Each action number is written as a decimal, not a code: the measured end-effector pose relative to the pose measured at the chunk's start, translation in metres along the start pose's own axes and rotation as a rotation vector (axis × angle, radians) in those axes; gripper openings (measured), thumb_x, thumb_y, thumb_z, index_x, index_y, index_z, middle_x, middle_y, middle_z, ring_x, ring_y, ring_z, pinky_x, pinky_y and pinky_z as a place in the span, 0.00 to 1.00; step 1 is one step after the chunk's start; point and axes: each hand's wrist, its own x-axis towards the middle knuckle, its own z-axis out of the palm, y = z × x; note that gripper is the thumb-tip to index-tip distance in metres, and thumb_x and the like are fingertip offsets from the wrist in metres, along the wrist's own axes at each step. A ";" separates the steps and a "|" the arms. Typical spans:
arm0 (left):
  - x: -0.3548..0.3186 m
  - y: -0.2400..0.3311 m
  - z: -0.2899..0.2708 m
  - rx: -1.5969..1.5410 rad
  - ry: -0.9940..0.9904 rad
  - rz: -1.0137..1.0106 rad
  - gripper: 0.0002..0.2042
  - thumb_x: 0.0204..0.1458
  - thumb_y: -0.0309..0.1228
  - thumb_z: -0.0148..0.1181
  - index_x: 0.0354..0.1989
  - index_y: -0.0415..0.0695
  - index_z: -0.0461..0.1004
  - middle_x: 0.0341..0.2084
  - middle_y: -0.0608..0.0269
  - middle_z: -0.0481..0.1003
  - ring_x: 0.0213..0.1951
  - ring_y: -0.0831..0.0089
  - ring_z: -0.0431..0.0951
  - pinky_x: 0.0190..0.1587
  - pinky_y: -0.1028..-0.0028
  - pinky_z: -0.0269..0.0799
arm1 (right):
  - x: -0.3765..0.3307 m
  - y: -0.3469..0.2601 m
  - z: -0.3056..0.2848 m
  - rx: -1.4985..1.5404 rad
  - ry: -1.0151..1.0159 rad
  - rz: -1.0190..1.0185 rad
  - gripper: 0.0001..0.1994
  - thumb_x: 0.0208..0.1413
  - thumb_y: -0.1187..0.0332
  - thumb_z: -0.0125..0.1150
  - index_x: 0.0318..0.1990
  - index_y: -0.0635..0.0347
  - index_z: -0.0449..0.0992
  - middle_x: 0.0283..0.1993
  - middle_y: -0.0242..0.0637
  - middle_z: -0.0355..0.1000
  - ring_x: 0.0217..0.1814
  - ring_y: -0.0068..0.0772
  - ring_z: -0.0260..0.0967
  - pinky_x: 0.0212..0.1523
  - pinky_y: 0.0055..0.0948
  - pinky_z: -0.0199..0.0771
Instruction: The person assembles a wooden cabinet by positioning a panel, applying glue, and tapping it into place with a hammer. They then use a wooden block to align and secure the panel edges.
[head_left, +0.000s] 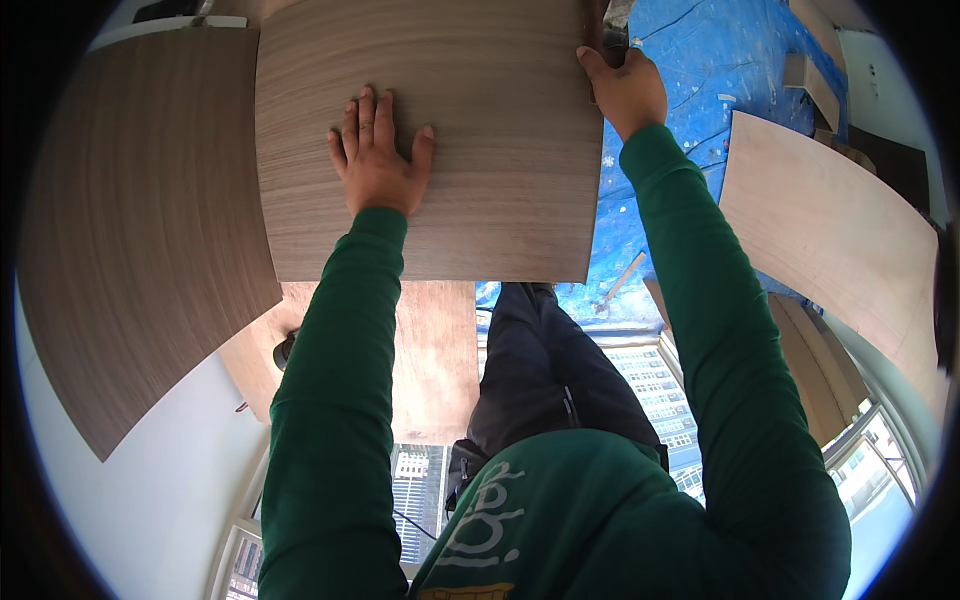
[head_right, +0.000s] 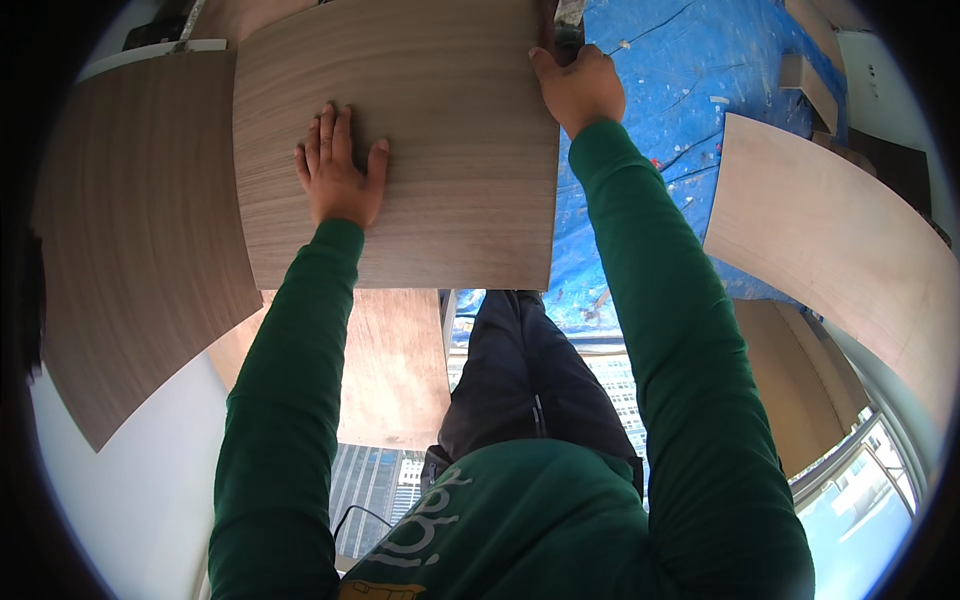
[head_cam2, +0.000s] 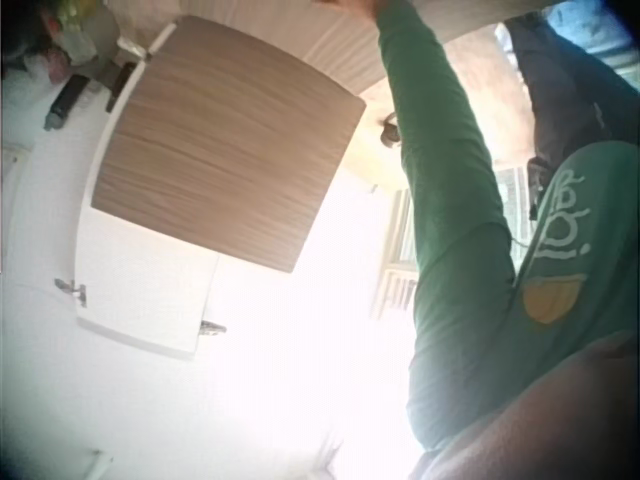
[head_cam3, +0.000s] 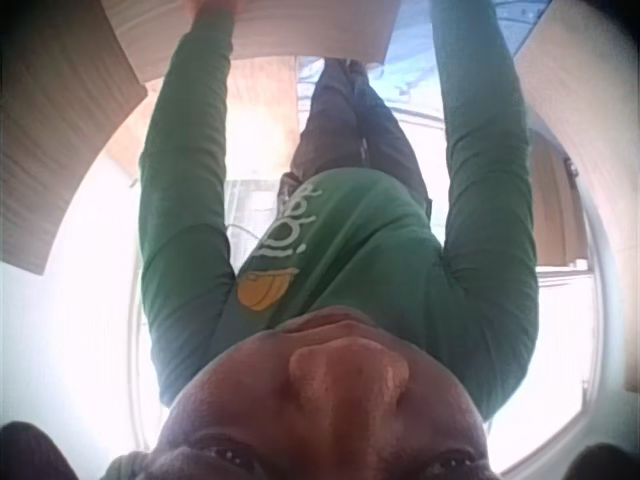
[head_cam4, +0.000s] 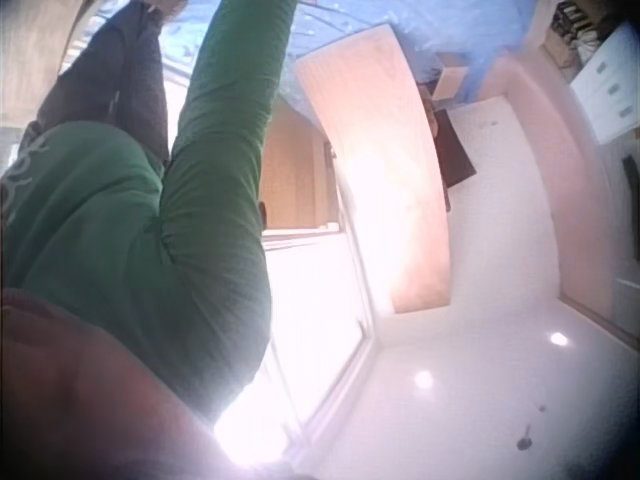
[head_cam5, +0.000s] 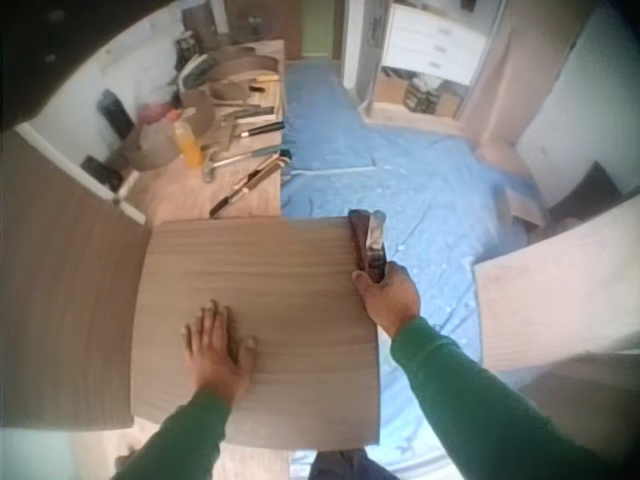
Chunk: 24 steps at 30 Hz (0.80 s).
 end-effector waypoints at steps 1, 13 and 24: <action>0.000 0.000 0.000 0.000 0.002 0.004 0.36 0.64 0.58 0.49 0.76 0.52 0.59 0.79 0.60 0.54 0.80 0.59 0.48 0.80 0.48 0.33 | -0.013 0.003 0.002 0.002 0.017 -0.006 0.33 0.53 0.41 0.69 0.43 0.71 0.79 0.47 0.59 0.79 0.50 0.58 0.80 0.52 0.48 0.80; -0.001 -0.001 0.002 0.023 0.025 0.013 0.36 0.63 0.58 0.51 0.76 0.54 0.59 0.78 0.62 0.55 0.79 0.60 0.49 0.80 0.51 0.35 | -0.188 0.051 0.001 0.061 0.043 -0.043 0.26 0.53 0.52 0.75 0.38 0.69 0.72 0.42 0.55 0.73 0.41 0.62 0.75 0.42 0.51 0.78; 0.001 -0.002 0.001 0.020 0.031 0.011 0.36 0.63 0.59 0.51 0.76 0.55 0.59 0.78 0.63 0.55 0.79 0.60 0.49 0.80 0.51 0.35 | -0.361 0.110 -0.049 0.179 -0.411 0.357 0.23 0.55 0.59 0.75 0.43 0.68 0.70 0.40 0.49 0.74 0.40 0.46 0.75 0.41 0.41 0.76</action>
